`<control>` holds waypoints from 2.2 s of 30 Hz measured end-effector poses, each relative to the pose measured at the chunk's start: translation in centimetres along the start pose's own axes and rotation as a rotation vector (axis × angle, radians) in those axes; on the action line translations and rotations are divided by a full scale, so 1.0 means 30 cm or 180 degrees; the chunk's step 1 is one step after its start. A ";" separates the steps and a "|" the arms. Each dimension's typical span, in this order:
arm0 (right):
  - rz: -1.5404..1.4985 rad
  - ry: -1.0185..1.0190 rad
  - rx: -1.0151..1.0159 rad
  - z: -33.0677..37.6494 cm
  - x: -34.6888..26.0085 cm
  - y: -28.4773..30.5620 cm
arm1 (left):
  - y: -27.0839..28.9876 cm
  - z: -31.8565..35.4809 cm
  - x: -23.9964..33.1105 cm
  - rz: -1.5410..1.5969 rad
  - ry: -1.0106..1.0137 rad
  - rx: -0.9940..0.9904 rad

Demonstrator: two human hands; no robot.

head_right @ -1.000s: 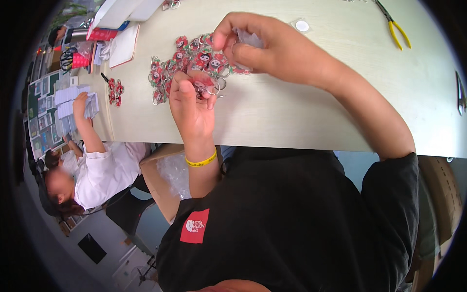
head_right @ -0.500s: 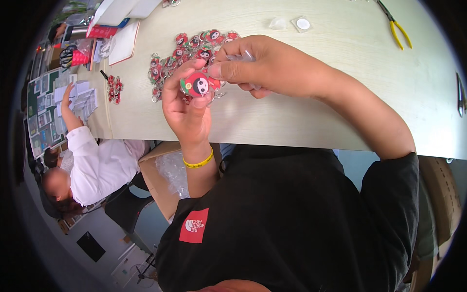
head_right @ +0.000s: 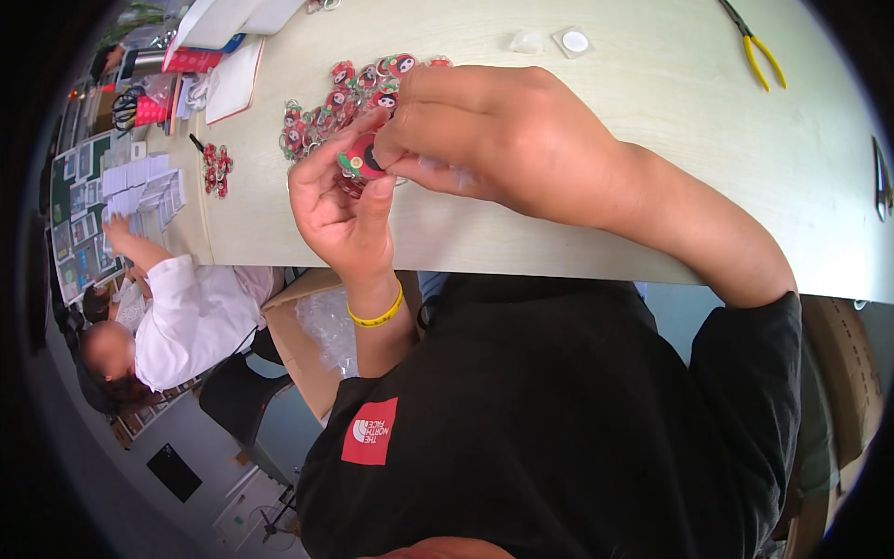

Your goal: Assembling plastic keychains by manually attaching metal rings to plastic character charms.

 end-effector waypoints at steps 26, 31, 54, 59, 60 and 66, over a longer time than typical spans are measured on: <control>-0.0101 -0.0210 -0.0211 -0.019 0.030 -0.005 | -0.011 0.021 -0.012 -0.0140 0.0447 -0.0031; -0.0739 -0.0743 -0.0427 -0.011 0.090 -0.028 | -0.010 0.033 -0.034 0.0212 0.0690 0.0075; -0.2880 -0.2739 0.0257 0.047 0.326 0.012 | 0.053 0.019 -0.056 0.1786 0.0805 -0.0087; -0.3804 -0.2785 0.0404 0.104 0.345 0.000 | 0.111 0.002 -0.006 0.1357 0.0777 -0.0425; -0.3901 -0.2844 0.0472 0.124 0.348 -0.001 | 0.121 -0.006 0.006 0.1261 0.0718 -0.0510; -0.3653 -0.3467 0.1023 0.303 0.362 0.034 | 0.288 -0.051 0.030 0.0391 0.0948 -0.0540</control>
Point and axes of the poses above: each hand's wrist, its own z-axis away from the middle knuckle, its own y-axis out of the back of the hand, x = y × z, the point moved 8 cm from there along -z, towards the middle knuckle, and after that the axes turned 2 degrees about -x, right-handed, at the moved point
